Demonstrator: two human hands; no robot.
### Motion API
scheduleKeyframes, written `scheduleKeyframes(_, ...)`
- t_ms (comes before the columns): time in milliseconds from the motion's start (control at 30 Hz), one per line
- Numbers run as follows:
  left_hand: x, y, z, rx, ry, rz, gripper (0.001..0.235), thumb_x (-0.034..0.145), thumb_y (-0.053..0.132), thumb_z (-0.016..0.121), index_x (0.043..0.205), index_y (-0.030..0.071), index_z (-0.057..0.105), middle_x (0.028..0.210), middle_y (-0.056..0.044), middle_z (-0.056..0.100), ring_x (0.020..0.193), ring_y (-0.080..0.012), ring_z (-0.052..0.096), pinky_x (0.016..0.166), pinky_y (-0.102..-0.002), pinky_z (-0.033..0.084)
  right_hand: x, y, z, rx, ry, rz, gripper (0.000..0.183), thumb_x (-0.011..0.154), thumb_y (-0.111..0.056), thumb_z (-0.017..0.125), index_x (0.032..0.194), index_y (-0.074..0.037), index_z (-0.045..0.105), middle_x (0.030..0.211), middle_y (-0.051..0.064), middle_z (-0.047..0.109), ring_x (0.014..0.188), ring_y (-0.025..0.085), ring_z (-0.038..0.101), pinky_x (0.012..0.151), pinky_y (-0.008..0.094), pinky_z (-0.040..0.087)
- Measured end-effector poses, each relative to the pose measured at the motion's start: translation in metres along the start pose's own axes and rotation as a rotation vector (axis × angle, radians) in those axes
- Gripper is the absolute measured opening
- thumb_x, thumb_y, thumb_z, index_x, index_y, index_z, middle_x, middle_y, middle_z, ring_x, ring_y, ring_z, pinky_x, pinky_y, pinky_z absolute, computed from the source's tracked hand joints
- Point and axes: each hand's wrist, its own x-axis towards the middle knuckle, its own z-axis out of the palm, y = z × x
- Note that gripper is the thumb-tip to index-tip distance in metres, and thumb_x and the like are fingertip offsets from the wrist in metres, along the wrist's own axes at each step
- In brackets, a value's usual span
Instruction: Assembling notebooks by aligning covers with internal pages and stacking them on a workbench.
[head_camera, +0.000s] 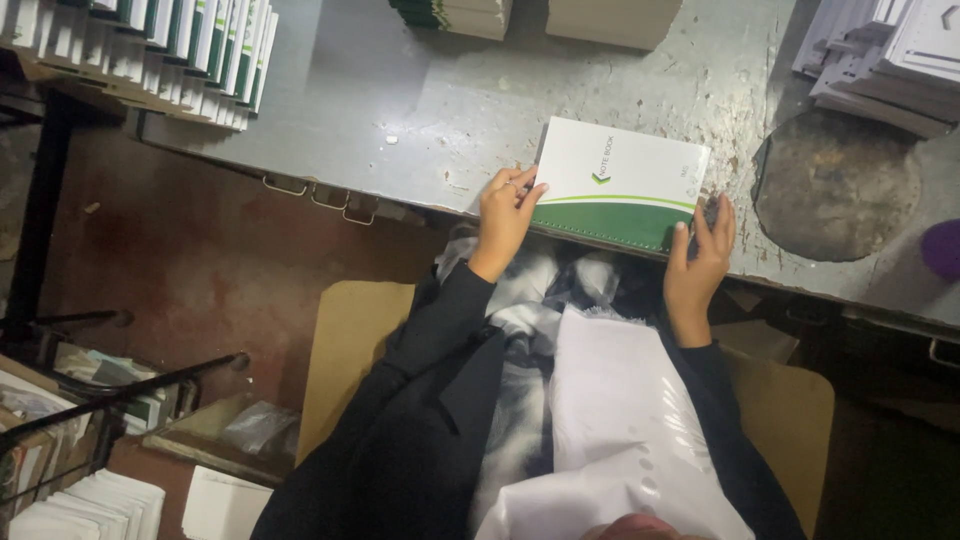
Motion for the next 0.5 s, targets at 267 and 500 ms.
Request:
scheduleKeyframes(267,-0.0022,-0.0011,-0.0005,-0.003,0.000,0.004,0.033,0.089,0.018,0.082,0.119,0.007,0.075,0.097,-0.009,0.070,0.079,-0.0239,0.073,0.065,-0.028,0.064,0.0004,-0.0022,-0.0012,0.009,-0.003,0.017,0.030,0.109,0.003,0.057,0.135,0.018,0.060,0.157,0.031,0.039,0.148,0.048,0.030,0.119,0.061,0.027)
scheduleKeyframes(500,-0.0004,0.0085,-0.0069,-0.040,-0.009,-0.009,0.034,0.088,0.015,0.083,0.119,0.004,0.074,0.098,-0.011,0.070,0.078,-0.0249,0.073,0.066,-0.028,0.064,0.0024,-0.0040,-0.0029,0.037,-0.005,0.018,0.030,0.109,0.005,0.052,0.136,0.016,0.060,0.157,0.031,0.040,0.148,0.048,0.029,0.119,0.061,0.025)
